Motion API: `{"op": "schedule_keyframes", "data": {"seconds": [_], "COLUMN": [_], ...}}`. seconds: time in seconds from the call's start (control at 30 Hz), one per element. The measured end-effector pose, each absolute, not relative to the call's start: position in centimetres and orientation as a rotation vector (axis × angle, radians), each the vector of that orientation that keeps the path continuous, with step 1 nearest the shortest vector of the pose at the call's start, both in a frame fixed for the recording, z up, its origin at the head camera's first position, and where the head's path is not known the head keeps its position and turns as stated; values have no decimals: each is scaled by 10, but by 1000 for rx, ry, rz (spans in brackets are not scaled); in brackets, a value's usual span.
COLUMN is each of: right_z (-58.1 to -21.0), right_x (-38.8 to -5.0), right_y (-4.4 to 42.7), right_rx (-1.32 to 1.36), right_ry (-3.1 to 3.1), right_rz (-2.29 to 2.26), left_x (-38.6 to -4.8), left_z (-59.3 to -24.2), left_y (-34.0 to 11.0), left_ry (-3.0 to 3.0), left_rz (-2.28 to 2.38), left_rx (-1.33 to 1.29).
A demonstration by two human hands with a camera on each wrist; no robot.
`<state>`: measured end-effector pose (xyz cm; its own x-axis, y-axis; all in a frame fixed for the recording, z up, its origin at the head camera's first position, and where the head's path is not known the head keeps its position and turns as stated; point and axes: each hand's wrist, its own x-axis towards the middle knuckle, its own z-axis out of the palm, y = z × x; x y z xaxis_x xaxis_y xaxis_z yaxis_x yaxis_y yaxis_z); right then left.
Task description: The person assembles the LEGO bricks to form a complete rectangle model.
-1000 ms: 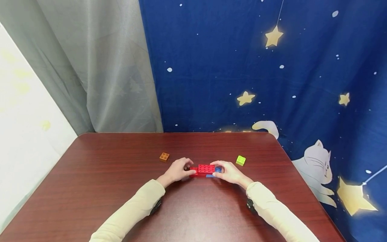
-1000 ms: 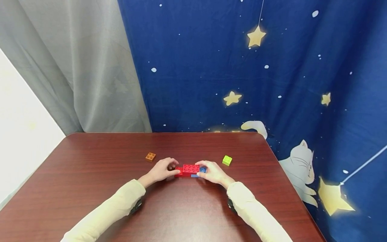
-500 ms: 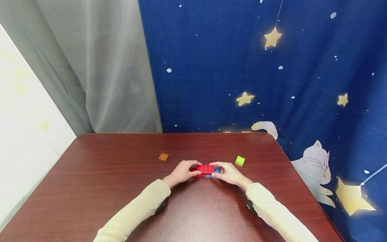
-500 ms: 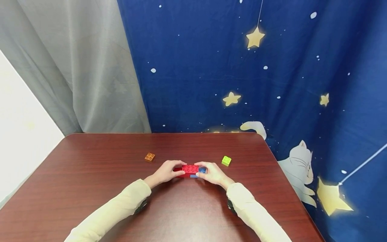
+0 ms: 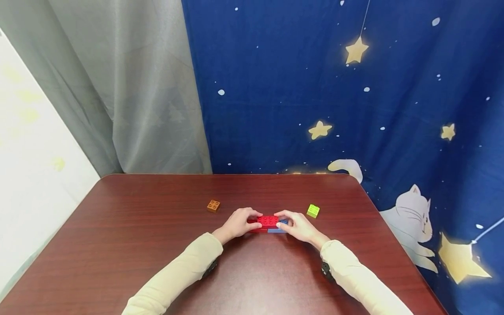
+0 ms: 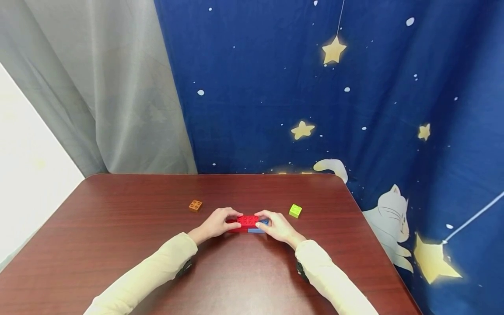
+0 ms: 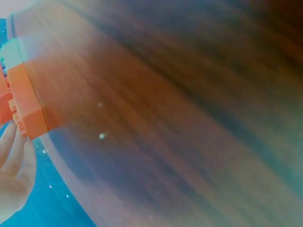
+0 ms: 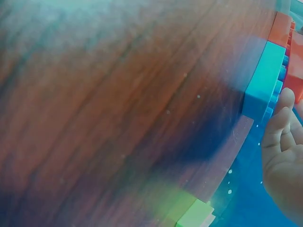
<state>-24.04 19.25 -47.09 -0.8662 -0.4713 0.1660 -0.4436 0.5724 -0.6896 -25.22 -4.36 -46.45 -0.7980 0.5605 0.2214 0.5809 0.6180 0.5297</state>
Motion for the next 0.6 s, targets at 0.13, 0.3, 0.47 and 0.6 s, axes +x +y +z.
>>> {"op": "schedule_keyframes", "data": {"seconds": [0.13,0.3,0.47,0.6], "right_z": [-470,-468,-470,-472], "right_x": [-241,-241,-241,-241], "right_y": [193,192,193,194], "right_rx": [-786,-755,-735,-797], "right_ry": [2763,2767,2782,2794], "right_rz": [-1161,-1120,-1108,-1123], "left_x": [-251,-249,-249,-249], "left_z": [-464,-464,-463,-463], "left_y": [-43,-45,-45,-45], "left_ry": [-2806,-2848,-2844,-2813], "left_rz": [-927,-865,-846,-833], "left_rx": [-978,-966,-983,-1012]}}
